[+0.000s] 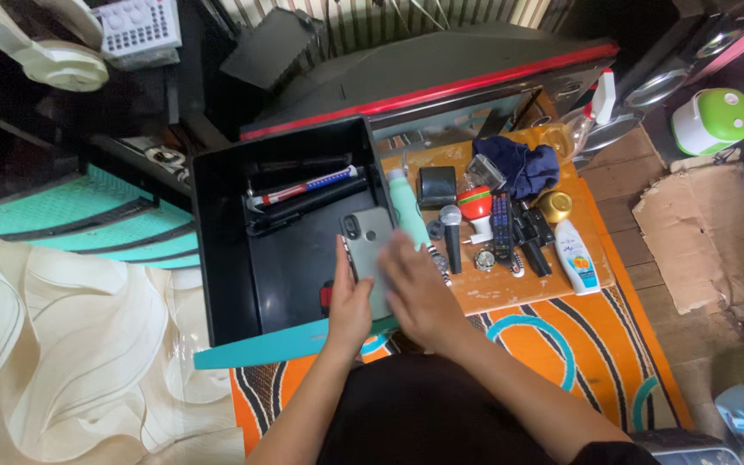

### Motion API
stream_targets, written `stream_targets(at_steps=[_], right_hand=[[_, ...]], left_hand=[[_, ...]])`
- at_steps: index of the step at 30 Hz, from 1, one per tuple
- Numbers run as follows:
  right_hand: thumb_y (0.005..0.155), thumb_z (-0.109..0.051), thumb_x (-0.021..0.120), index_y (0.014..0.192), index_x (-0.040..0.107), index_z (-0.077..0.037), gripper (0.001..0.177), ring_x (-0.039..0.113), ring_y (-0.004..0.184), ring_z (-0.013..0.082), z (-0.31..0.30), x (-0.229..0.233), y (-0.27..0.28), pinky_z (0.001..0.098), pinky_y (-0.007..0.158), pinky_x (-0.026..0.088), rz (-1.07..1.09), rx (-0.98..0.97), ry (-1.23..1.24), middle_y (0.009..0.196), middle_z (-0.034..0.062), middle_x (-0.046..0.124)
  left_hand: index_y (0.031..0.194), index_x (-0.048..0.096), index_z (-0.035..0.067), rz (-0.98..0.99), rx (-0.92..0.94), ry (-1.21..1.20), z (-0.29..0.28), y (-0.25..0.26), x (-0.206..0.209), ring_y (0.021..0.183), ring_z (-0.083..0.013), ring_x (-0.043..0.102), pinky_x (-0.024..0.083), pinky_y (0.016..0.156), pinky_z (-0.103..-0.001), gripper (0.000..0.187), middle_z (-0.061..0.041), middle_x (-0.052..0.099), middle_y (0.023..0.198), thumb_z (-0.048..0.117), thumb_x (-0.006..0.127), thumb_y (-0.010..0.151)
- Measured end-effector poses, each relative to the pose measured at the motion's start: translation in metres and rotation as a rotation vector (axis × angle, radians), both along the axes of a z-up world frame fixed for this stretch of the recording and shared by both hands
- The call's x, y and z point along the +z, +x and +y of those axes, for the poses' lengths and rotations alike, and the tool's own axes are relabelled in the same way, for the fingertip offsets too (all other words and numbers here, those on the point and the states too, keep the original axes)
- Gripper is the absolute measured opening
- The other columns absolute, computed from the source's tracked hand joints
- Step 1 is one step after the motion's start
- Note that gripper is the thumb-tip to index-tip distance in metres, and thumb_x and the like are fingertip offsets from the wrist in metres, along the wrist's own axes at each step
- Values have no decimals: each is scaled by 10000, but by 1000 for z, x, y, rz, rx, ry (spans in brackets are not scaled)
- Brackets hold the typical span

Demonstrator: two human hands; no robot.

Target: The person removes various items from a drawer, including watches, a remote control, a bottle, a wallet, and a phone case, and places them on a nearby table. The person then removes a hammer and a ruler from the drawer and places them on a speaker.

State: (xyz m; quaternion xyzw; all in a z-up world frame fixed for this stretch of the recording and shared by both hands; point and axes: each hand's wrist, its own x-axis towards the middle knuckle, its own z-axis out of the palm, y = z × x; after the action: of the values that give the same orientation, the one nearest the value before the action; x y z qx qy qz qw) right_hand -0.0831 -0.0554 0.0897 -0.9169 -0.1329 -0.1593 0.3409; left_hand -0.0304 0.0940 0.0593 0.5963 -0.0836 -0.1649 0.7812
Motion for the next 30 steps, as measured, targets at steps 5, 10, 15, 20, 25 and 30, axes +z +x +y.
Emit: stream_targets(at_steps=[5,10,15,20,25,30], right_hand=[[835,-226,623,1579,293,-27,838,153,1569,315,11,11,11,602,1238,40,109,63,-132,1677,171,232],[853,-265,587,1573,277,10,830,146,1575,325,26,14,15,605,1239,13,97,6,-175,1679,183,217],[883,-230,549,1591,277,10,796,182,1591,294,46,14,5,603,1252,-1,190,70,-198,1699,153,242],[916,-250,548,1570,264,10,759,149,1561,315,20,9,28,610,1221,-13,248,-204,-291,1664,178,220],[933,-271,541,1587,240,1,770,108,1567,312,27,7,13,605,1218,-50,205,-150,-258,1680,162,199],[927,-275,564,1588,256,-98,750,94,1557,255,40,11,8,617,1173,-101,205,-56,-361,1685,86,196]], left_hand=[[1646,4,75,-74,-232,221,14,-6,-6,1578,-261,152,206,1249,-364,829,-171,136,1727,-80,380,924],[1650,26,65,-41,-156,18,23,4,-3,1576,-279,221,238,1244,-374,807,-195,197,1715,-59,385,938],[1642,-4,121,125,-81,-117,37,20,-9,1463,-282,400,347,1182,-377,806,-203,333,1631,-14,392,954],[1653,106,50,103,-330,-23,37,4,-29,1418,-282,454,364,1156,-390,794,-247,415,1576,-70,447,946],[1643,85,44,47,-252,-89,33,10,-31,1492,-256,381,315,1205,-362,799,-209,348,1636,-81,442,940],[1641,57,48,29,-193,-45,39,24,-18,1508,-247,364,298,1209,-361,781,-192,336,1647,-69,416,957]])
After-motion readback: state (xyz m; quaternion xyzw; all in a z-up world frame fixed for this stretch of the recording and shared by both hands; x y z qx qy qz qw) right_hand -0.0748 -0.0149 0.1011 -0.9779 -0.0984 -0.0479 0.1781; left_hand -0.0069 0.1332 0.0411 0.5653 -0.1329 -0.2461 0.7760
